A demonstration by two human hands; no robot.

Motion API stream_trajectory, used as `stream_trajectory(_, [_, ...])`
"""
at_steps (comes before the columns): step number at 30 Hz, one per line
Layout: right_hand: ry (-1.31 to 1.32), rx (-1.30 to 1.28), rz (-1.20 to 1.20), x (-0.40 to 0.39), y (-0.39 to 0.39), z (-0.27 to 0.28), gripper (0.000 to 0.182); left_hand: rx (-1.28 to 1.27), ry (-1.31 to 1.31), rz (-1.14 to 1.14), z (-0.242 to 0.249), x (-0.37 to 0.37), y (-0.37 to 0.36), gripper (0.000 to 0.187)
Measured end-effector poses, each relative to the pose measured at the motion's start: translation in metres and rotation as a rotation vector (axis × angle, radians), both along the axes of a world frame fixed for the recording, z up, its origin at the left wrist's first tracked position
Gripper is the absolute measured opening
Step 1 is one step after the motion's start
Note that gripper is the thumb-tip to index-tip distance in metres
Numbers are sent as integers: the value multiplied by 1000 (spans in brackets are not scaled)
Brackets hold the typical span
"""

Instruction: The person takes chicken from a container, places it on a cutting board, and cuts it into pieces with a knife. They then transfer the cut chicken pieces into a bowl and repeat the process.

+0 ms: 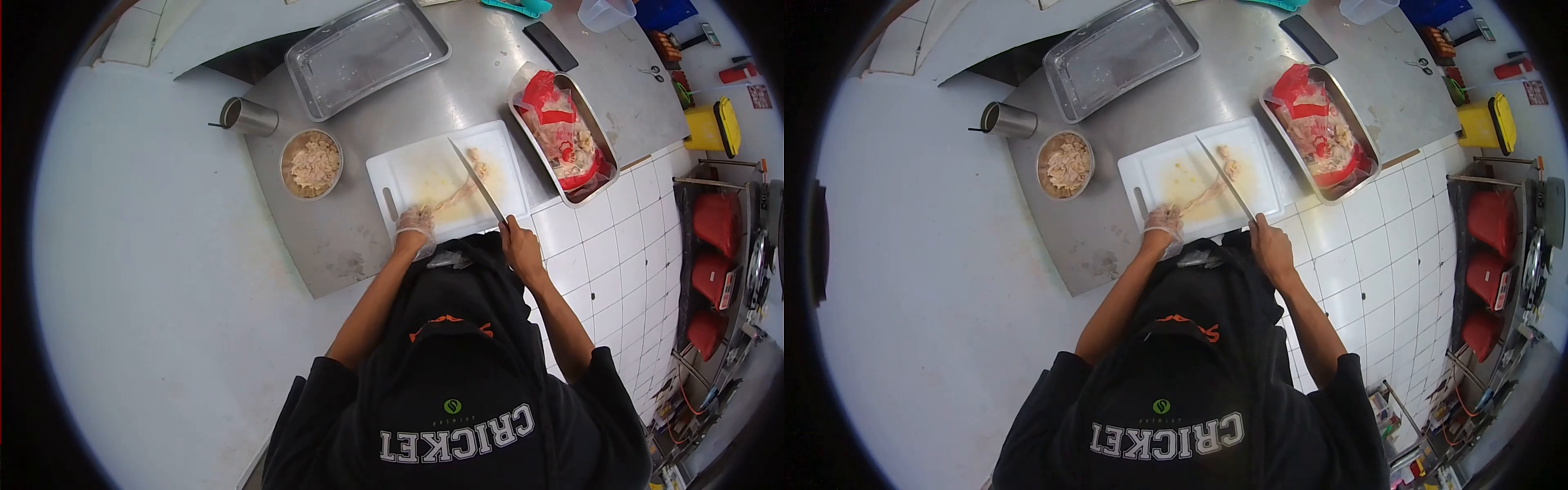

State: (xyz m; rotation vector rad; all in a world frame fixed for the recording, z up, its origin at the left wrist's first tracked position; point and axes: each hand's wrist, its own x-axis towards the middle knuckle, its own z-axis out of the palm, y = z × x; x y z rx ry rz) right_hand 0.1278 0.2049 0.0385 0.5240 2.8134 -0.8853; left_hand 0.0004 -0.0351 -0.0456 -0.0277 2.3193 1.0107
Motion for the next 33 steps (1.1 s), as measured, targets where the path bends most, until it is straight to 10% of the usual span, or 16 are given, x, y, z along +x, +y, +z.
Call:
stream_trajectory(5, [-89,105,74,19,-9,15,19,-379,161,-215,66,-4,14,30])
stream_trajectory(8, [-177,111,81,39,-5,16,19,-236,734,-448,53,6,23,31])
stream_trajectory(18, [-57,69,188,-97,-34,-27,17,-150,749,-734,13,1,33,44])
stream_trajectory(26, [-376,65,148,32,17,3,22,-34,602,-653,29,-7,34,47])
stream_trajectory(33, [-185,42,143,-33,-8,-5,23,-379,480,-571,19,4,28,33])
